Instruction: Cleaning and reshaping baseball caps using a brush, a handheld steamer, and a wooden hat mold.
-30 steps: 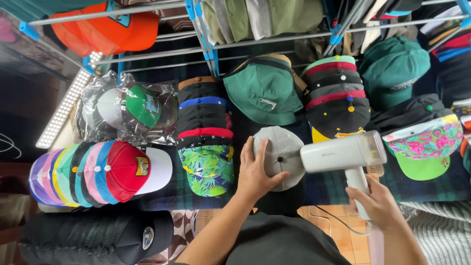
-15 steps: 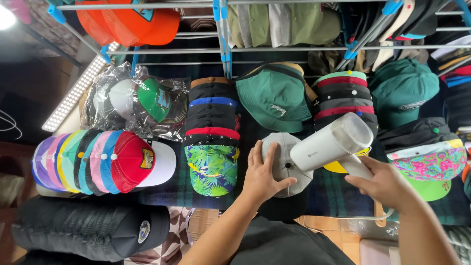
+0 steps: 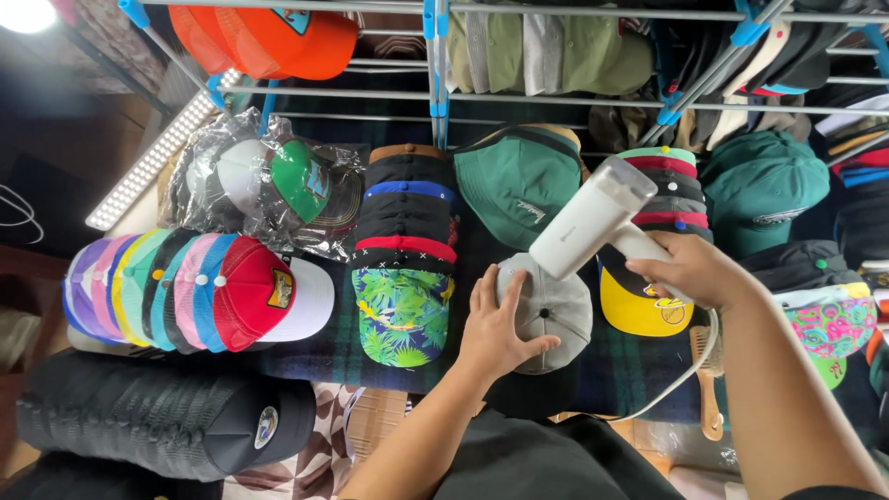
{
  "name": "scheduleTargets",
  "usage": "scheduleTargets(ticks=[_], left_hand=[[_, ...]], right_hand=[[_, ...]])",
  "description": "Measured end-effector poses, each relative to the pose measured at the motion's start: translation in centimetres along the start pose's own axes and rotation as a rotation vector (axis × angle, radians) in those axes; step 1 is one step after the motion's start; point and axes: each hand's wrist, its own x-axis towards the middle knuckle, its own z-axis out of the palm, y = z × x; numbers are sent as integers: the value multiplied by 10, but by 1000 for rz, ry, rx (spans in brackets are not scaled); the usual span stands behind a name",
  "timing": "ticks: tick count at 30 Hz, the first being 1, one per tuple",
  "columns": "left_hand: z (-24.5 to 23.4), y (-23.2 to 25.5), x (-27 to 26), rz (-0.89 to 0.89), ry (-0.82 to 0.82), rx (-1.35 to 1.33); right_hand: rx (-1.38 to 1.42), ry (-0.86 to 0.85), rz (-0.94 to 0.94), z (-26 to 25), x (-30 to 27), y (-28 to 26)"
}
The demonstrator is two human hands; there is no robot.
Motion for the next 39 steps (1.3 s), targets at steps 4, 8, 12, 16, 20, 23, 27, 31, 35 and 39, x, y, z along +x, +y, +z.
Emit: scheduleTargets(ticks=[4,8,12,16,20,23,27,31,35,39], left_hand=[[-4,3,-3,-20,-23,-24],[-2,0,-2,-17,-17,-40],[-16,12,-5,-89,-89,-44],[-15,8,-2,-85,-115,-35],[2,-4,-1,-5,-19,-43],[8,-8,1,39,23,-16],[-5,3,0,-32,-83,-11],[-8,10,1,-92,-126,20],[14,-10,5,23,19,34],[26,-23,4,72,60,24]], right_hand=[[124,-43,-9,8,27,21],[159,-92,61,25,73,81],[209,-40,51,52,44,96],[718,2,198,91,24,141],[933,72,256,122,-26,147],[1005,119,151,160,-25,189],[1166,111,215,182,-48,204],[1046,187,60,179,-70,192],[783,241,-80,143,-84,168],[403,269,155,104,-84,118]])
